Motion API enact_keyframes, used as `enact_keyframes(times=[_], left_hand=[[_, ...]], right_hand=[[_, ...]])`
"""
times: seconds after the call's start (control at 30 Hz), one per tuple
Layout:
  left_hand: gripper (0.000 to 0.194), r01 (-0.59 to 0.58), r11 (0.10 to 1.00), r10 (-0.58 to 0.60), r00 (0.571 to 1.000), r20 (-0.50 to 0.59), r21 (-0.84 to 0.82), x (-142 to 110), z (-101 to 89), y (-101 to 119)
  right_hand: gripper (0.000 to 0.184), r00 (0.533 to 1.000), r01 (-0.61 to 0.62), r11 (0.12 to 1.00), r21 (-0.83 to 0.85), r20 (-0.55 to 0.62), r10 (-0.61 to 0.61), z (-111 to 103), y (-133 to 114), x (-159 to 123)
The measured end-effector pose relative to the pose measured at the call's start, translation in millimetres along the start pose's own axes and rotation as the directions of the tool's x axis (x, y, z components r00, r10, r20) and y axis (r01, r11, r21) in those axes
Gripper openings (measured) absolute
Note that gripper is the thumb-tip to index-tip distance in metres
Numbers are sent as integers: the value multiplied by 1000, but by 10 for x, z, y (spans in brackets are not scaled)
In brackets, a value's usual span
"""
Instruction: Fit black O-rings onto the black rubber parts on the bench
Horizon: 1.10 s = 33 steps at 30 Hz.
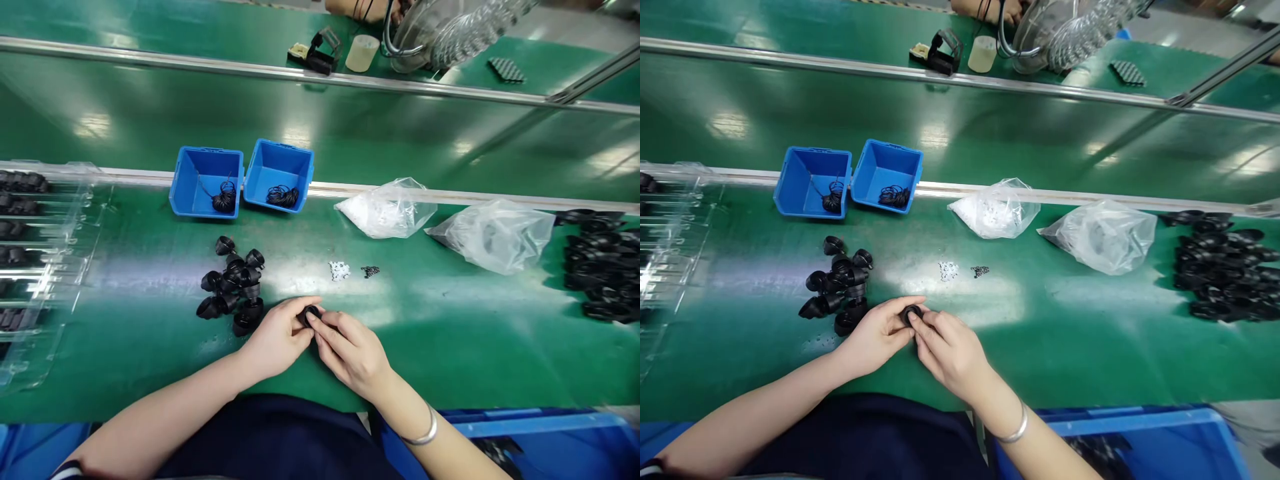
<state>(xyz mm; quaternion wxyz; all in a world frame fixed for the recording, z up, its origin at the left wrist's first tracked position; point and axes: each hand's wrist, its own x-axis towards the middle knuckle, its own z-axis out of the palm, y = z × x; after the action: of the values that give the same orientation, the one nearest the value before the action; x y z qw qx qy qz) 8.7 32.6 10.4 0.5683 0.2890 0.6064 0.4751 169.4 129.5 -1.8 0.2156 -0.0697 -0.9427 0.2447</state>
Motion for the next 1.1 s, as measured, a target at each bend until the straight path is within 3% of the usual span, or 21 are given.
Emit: enact_keyframes(times=[0.1,0.27,0.37,0.5,0.67,0.77,0.9,0.93,1.0,1.03,1.07,1.1], left_hand=[[54,-35,999,36,999,12,-34,10,-12,-12],[42,-32,964,65,991,114,-265,8,-27,57],[34,-54,964,81,992,93,-261,5,-25,92],[32,-71,983,85,994,75,-167,-8,-16,102],[38,-171,981,167,984,56,92,-43,-23,76],[44,-229,943,205,971,123,243,-62,-6,48],[53,-212,932,144,961,236,295,-103,50,34],[55,-211,934,147,962,228,288,-116,53,45],[57,-247,922,218,967,129,298,-142,31,98],[54,-274,907,270,961,58,320,-152,7,138],[51,-293,889,316,949,-8,352,-159,-21,185],[48,-301,872,353,933,-70,385,-163,-52,233]], right_hand=[[59,999,-35,998,44,-19,36,-12,-7,8],[59,960,-150,986,73,-227,163,-59,15,-6],[55,949,-174,981,90,-249,191,-49,46,-13],[54,968,-132,986,102,-202,150,-44,55,-1],[52,998,56,990,-128,45,-51,-112,-25,65],[34,994,70,964,-258,94,-47,-173,-94,94],[29,990,71,973,-221,138,-41,-273,-43,4],[31,993,20,980,-196,115,3,-310,24,-55],[36,978,-208,964,-163,-12,209,-420,237,-223],[39,930,-366,918,-153,-108,352,-499,378,-328],[41,836,-537,831,-144,-221,502,-596,536,-441],[44,759,-632,760,-149,-313,570,-709,705,-557]])
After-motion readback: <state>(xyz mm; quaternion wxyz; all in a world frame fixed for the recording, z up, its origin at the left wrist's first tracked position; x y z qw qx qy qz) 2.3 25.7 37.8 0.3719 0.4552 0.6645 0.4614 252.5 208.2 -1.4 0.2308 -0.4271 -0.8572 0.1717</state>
